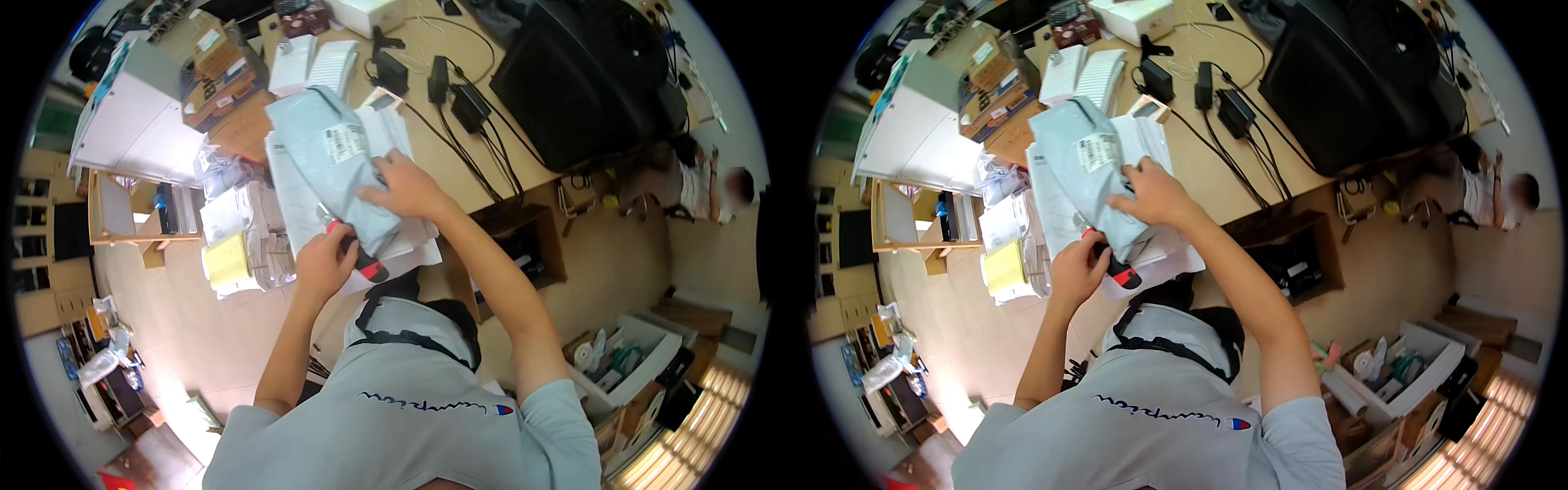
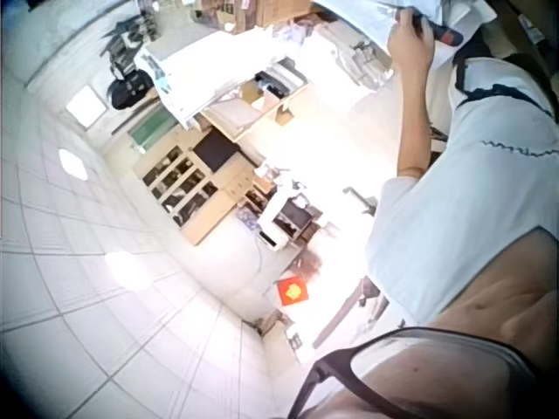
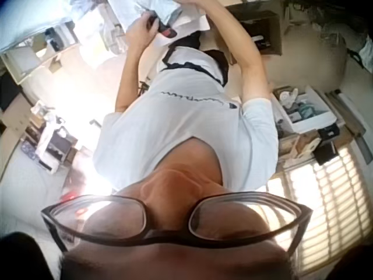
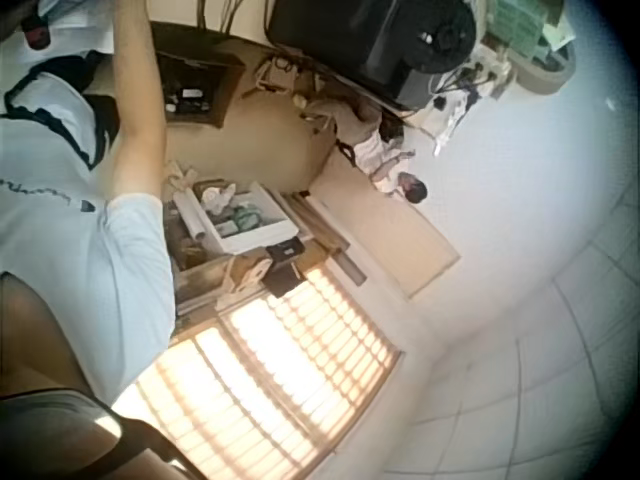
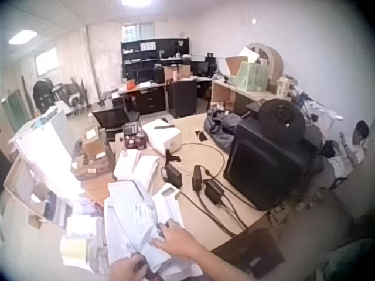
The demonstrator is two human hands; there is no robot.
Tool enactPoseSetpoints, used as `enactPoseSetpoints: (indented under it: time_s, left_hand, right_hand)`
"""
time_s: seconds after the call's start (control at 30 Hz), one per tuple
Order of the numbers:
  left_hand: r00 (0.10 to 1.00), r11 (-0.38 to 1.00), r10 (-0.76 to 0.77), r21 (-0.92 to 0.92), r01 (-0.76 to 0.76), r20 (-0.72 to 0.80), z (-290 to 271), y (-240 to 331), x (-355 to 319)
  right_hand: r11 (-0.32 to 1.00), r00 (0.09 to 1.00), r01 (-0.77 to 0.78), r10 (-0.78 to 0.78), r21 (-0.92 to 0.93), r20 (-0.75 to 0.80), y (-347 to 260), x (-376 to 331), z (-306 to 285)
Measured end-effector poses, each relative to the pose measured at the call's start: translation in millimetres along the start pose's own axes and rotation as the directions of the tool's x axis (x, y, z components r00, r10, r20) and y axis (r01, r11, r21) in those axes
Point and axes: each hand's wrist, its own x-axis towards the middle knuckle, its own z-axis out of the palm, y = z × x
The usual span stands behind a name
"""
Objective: The person picks up several power adapters from a cardboard box, carries them to a desk, and arranges them in a row.
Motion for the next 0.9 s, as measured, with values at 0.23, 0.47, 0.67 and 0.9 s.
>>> enactPoseSetpoints:
  time_s: [0.23, 0.47, 0.67, 0.9]
  left_hand:
    - [0.973, 0.995, 0.038, 0.102, -0.015, -0.230, 19, 3, 19]
    - [0.890, 0.947, -0.022, -0.294, -0.127, -0.455, 31, 107, -15]
    - [0.656, 0.968, 0.230, -0.240, -0.077, 0.719, 234, 155, -13]
    - [0.569, 0.824, -0.328, 0.523, -0.217, 0.754, 482, 43, -50]
  right_hand:
    - [0.981, 0.936, 0.142, -0.177, -0.135, -0.305, 4, 4, 14]
    - [0.638, 0.629, 0.011, 0.594, 0.770, -0.501, 153, -168, 19]
    - [-0.047, -0.001, -0.981, 0.972, 0.188, 0.234, 359, -526, 289]
    - [-0.149, -0.078, -0.480, 0.989, 0.864, 0.127, 397, -611, 354]
